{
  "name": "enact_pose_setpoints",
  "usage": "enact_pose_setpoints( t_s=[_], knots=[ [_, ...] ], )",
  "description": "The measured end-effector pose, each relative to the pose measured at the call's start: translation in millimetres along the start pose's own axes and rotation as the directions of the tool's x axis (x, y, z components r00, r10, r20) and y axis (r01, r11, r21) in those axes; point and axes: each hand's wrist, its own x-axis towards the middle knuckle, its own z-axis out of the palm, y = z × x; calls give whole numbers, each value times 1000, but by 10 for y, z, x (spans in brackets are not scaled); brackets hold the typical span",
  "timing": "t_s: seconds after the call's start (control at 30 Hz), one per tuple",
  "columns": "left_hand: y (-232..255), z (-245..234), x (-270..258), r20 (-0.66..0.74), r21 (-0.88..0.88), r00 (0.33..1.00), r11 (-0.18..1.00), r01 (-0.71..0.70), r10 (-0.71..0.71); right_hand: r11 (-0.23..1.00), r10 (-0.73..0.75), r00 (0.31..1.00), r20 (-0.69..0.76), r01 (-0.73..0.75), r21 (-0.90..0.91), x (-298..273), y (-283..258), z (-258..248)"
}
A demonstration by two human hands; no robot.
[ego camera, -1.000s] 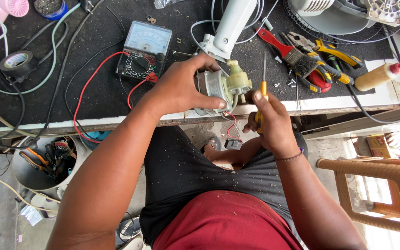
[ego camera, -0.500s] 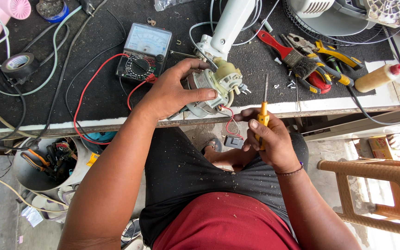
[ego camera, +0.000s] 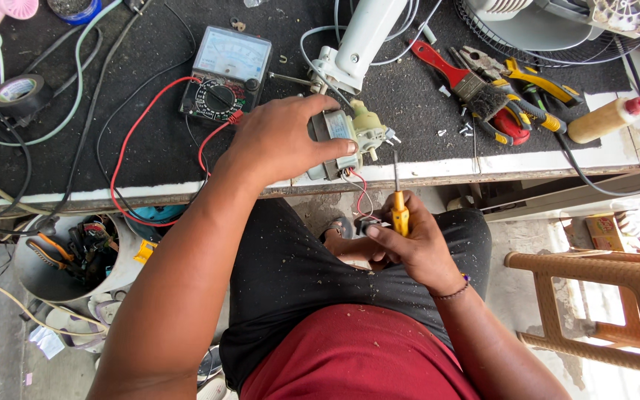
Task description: The person uses a yellow-handled screwdriver to loosen and remove screws from a small electrical component, then reattaches it to a white pole. The person also uses a multimeter to test the component during the process.
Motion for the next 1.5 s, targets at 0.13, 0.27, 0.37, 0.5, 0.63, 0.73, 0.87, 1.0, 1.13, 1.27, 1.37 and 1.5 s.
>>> enact_pose_setpoints(
  t_s=[0.13,0.27,0.37,0.5,0.63,0.73,0.87,1.0,1.13,1.27,1.37,1.5],
  knots=[
    [-55,202,-23,-225,189,951,967,-171,212,995,-49,999,23,47,82,-3,-97,-113],
    [-112,463,-1,-312,72,800,853,-517,512,984,-164,986,23,162,72,58,-407,-133],
    [-131,578,-25,-332,93,759,820,-565,560,979,-198,980,5,198,-52,187,-703,-10],
    [-140,659,1,-347,67,822,886,-460,452,944,-212,977,12,208,-258,502,-886,-4],
    [-74,710,-34,-406,81,805,895,-440,433,915,-205,978,38,205,-348,780,-890,-87],
    [-46,701,-2,-424,9,819,906,-423,386,878,-248,969,27,236,-417,912,-930,3],
    [-88,716,108,-519,34,755,893,-449,400,867,-202,979,-26,167,-470,986,-1001,168],
    [-96,760,219,-560,120,704,883,-453,437,879,-183,979,-90,122,-460,1012,-977,183],
    [-50,752,249,-521,158,749,908,-387,410,876,-200,973,-117,124,-465,1008,-900,122],
    [-19,748,253,-564,225,693,891,-394,449,919,-244,968,-52,214,-331,937,-769,30],
    [-34,749,253,-580,223,677,888,-402,452,926,-287,957,-31,270,-263,865,-706,44],
    [-36,712,243,-584,204,667,879,-432,463,891,-380,924,-45,353,-285,942,-518,23]
  ],
)
